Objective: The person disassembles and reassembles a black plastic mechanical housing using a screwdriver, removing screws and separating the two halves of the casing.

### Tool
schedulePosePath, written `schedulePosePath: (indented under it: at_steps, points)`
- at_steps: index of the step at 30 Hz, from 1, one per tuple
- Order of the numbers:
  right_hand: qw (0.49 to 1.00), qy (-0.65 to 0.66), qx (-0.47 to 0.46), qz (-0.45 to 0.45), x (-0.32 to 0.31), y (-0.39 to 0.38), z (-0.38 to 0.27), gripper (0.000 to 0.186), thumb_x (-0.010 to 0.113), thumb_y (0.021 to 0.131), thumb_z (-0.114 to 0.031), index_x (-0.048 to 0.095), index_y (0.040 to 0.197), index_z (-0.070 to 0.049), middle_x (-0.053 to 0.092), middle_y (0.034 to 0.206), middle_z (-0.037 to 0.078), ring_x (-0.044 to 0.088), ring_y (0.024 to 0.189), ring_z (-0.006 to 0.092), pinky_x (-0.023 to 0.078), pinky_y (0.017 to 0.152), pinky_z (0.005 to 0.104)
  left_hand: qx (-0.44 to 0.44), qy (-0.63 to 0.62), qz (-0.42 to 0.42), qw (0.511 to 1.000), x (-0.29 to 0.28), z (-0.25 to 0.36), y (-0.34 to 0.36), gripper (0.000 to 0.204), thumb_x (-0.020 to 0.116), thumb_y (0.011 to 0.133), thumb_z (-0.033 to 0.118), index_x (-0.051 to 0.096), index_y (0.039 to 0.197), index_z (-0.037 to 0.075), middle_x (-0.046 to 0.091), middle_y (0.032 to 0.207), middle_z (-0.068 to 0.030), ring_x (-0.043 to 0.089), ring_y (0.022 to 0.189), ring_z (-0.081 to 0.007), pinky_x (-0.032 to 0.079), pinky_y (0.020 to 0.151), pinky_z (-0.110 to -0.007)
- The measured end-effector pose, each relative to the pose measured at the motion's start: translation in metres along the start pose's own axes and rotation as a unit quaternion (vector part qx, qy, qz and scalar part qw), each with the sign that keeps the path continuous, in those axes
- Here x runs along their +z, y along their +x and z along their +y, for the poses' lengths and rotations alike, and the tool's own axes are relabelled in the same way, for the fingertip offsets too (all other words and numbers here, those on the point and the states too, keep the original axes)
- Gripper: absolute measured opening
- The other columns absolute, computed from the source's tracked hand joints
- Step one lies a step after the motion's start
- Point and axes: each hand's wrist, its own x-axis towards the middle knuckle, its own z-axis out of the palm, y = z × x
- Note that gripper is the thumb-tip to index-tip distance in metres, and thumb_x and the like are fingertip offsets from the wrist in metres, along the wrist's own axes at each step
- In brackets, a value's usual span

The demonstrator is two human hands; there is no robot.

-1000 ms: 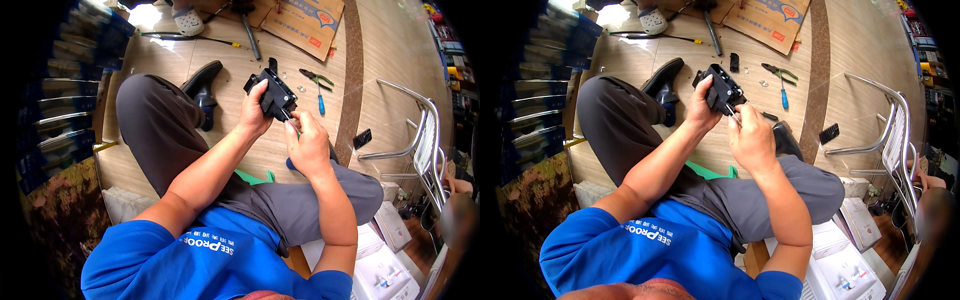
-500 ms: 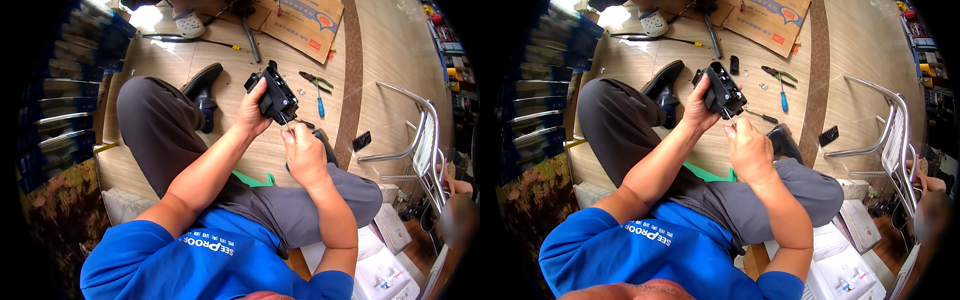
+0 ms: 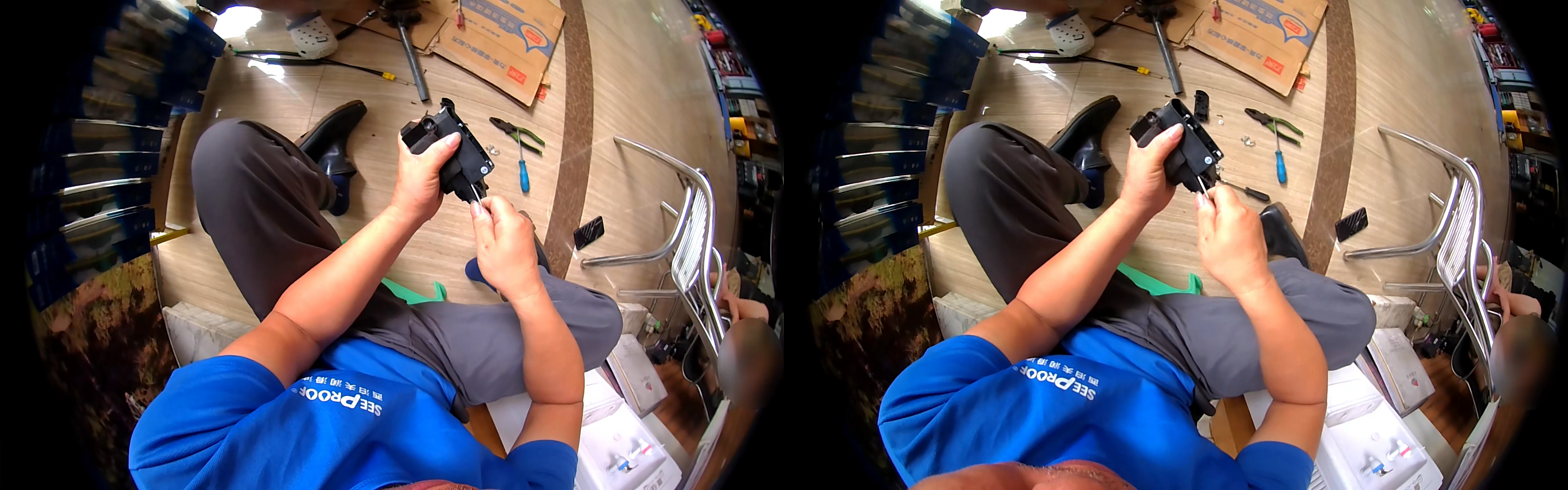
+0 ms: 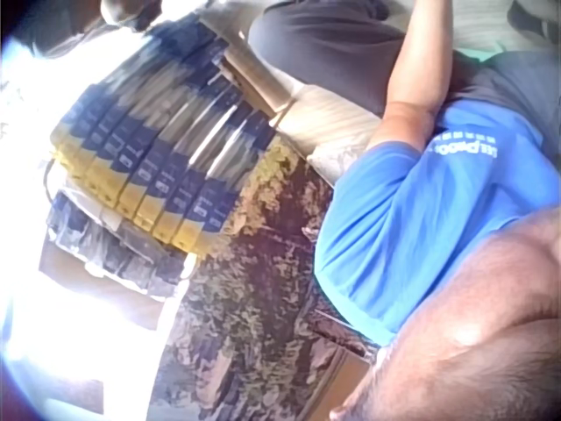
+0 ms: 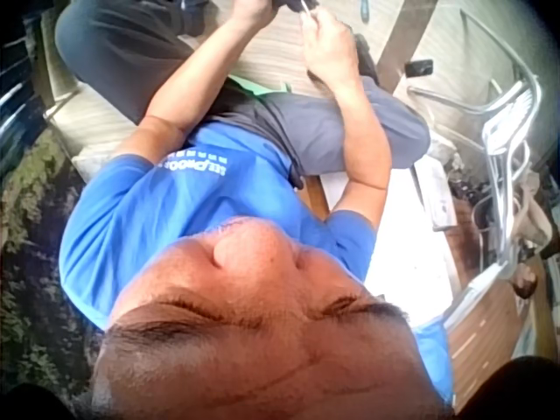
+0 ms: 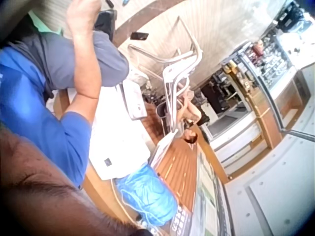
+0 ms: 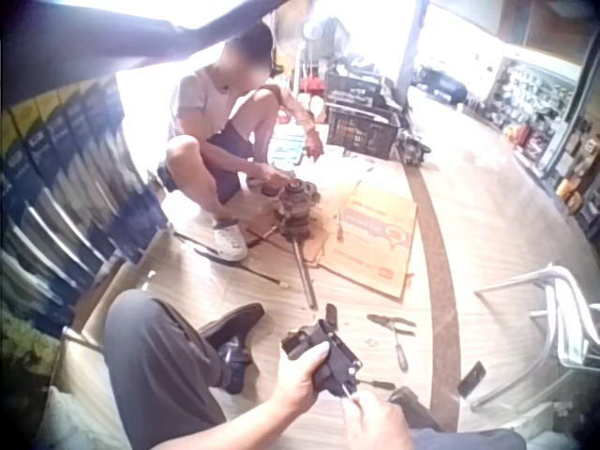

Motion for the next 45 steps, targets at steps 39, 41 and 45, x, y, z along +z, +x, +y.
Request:
schedulePosePath:
  at_steps: [39,41,45]
  points:
    - [0.996,-0.071,-0.050,-0.018,0.003,-0.001,0.011,0.020,0.056,0.100,-0.023,0.055,0.095,-0.004,0.064,0.071,0.024,0.064,0.068,0.0460,0.048,0.061,0.0551,-0.074,-0.019,-0.040,0.996,-0.004,0.006,-0.001,0.020,0.067,0.089,0.011,0.059,0.106,0.003,0.066,0.092,-0.0062,0.068,0.078,-0.0159,0.060,0.071,-0.032]
    - [0.995,-0.063,-0.062,-0.035,-0.002,0.000,0.008,0.019,0.055,0.100,-0.023,0.056,0.095,-0.004,0.064,0.071,0.024,0.064,0.068,0.0455,0.048,0.061,0.0548,-0.127,-0.057,-0.042,0.989,-0.004,0.008,-0.001,0.021,0.066,0.090,0.013,0.059,0.108,0.003,0.067,0.093,-0.0069,0.068,0.079,-0.0167,0.060,0.073,-0.033]
    - [0.993,-0.085,-0.074,-0.020,0.000,-0.001,0.008,0.018,0.055,0.100,-0.022,0.056,0.096,-0.005,0.064,0.071,0.023,0.065,0.068,0.0441,0.048,0.060,0.0542,-0.138,-0.064,-0.029,0.988,-0.007,0.004,-0.001,0.024,0.063,0.093,0.019,0.060,0.111,0.003,0.069,0.096,-0.0089,0.070,0.085,-0.0192,0.059,0.079,-0.035]
